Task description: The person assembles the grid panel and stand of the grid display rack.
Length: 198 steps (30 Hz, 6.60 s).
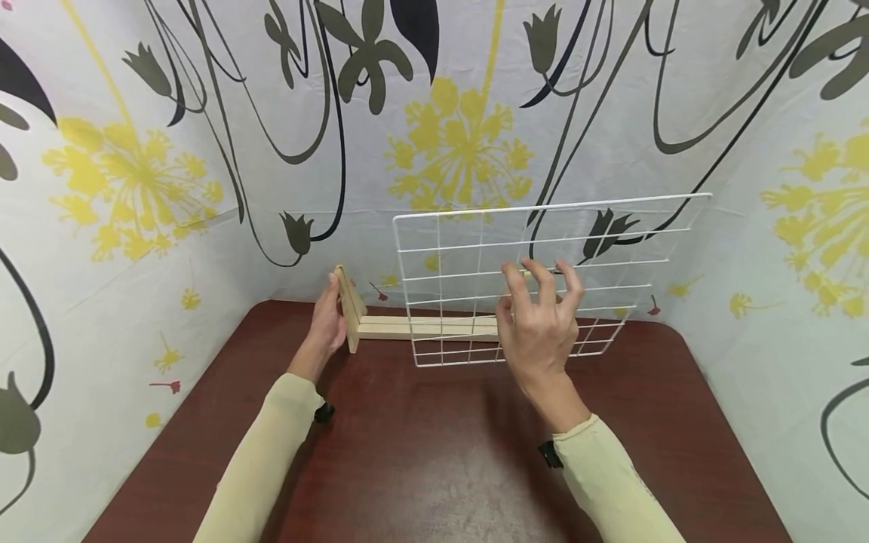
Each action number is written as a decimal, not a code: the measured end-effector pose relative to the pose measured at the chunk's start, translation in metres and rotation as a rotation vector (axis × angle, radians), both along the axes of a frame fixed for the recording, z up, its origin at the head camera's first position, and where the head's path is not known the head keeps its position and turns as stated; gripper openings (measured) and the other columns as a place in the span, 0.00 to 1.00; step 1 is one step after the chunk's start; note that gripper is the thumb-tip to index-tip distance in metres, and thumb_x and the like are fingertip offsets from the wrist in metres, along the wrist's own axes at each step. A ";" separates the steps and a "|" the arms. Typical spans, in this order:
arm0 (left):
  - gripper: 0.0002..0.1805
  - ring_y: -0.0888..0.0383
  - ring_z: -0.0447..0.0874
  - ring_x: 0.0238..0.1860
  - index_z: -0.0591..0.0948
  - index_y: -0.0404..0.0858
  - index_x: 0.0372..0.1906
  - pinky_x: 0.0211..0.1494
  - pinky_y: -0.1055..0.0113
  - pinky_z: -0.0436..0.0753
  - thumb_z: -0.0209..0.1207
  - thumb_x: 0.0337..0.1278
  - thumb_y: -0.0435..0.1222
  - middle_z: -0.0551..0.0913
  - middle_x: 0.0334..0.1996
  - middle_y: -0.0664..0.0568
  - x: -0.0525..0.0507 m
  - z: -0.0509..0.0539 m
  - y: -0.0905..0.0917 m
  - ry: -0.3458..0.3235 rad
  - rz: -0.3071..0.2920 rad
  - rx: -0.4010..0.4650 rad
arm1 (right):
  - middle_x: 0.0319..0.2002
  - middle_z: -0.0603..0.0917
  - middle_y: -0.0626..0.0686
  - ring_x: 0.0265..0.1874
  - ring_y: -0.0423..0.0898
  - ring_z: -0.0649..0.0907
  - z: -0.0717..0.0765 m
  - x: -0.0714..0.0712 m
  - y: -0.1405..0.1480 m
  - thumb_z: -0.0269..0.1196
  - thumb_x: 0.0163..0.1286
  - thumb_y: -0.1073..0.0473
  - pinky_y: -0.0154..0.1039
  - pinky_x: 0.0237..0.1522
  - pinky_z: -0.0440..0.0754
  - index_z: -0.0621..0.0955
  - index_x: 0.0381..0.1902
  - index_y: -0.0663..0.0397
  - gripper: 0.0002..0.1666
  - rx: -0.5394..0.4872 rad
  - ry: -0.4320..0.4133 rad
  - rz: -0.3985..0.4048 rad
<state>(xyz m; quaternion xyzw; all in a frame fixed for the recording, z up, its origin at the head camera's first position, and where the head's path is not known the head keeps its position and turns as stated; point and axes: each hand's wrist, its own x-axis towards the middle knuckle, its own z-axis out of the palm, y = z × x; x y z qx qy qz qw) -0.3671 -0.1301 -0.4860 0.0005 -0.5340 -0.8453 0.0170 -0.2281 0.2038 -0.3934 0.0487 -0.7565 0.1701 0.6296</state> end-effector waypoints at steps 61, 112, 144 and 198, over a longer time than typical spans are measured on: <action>0.36 0.50 0.59 0.83 0.72 0.44 0.76 0.87 0.40 0.54 0.50 0.78 0.63 0.66 0.81 0.47 -0.012 -0.002 0.046 -0.015 -0.097 -0.190 | 0.56 0.85 0.54 0.66 0.63 0.73 0.102 -0.020 -0.051 0.77 0.65 0.62 0.57 0.29 0.84 0.87 0.60 0.33 0.27 0.074 0.043 0.068; 0.38 0.46 0.59 0.82 0.67 0.43 0.79 0.84 0.40 0.60 0.46 0.79 0.63 0.64 0.81 0.43 -0.009 -0.005 0.051 0.016 -0.121 -0.204 | 0.56 0.85 0.51 0.64 0.58 0.75 0.127 -0.085 -0.070 0.75 0.66 0.62 0.52 0.18 0.82 0.86 0.60 0.29 0.28 0.110 0.013 -0.097; 0.21 0.53 0.73 0.73 0.74 0.40 0.72 0.77 0.58 0.71 0.51 0.85 0.42 0.76 0.71 0.42 -0.007 0.017 0.057 0.328 0.138 -0.324 | 0.64 0.80 0.55 0.69 0.64 0.72 0.127 -0.075 -0.054 0.68 0.71 0.64 0.55 0.26 0.88 0.79 0.71 0.35 0.33 0.174 -0.170 0.064; 0.19 0.59 0.94 0.34 0.88 0.42 0.32 0.38 0.67 0.78 0.58 0.78 0.48 0.93 0.28 0.53 -0.015 0.228 0.085 0.485 0.204 0.194 | 0.59 0.86 0.46 0.55 0.36 0.83 0.182 -0.059 0.050 0.55 0.82 0.62 0.29 0.60 0.76 0.80 0.64 0.48 0.17 -0.856 -0.189 0.391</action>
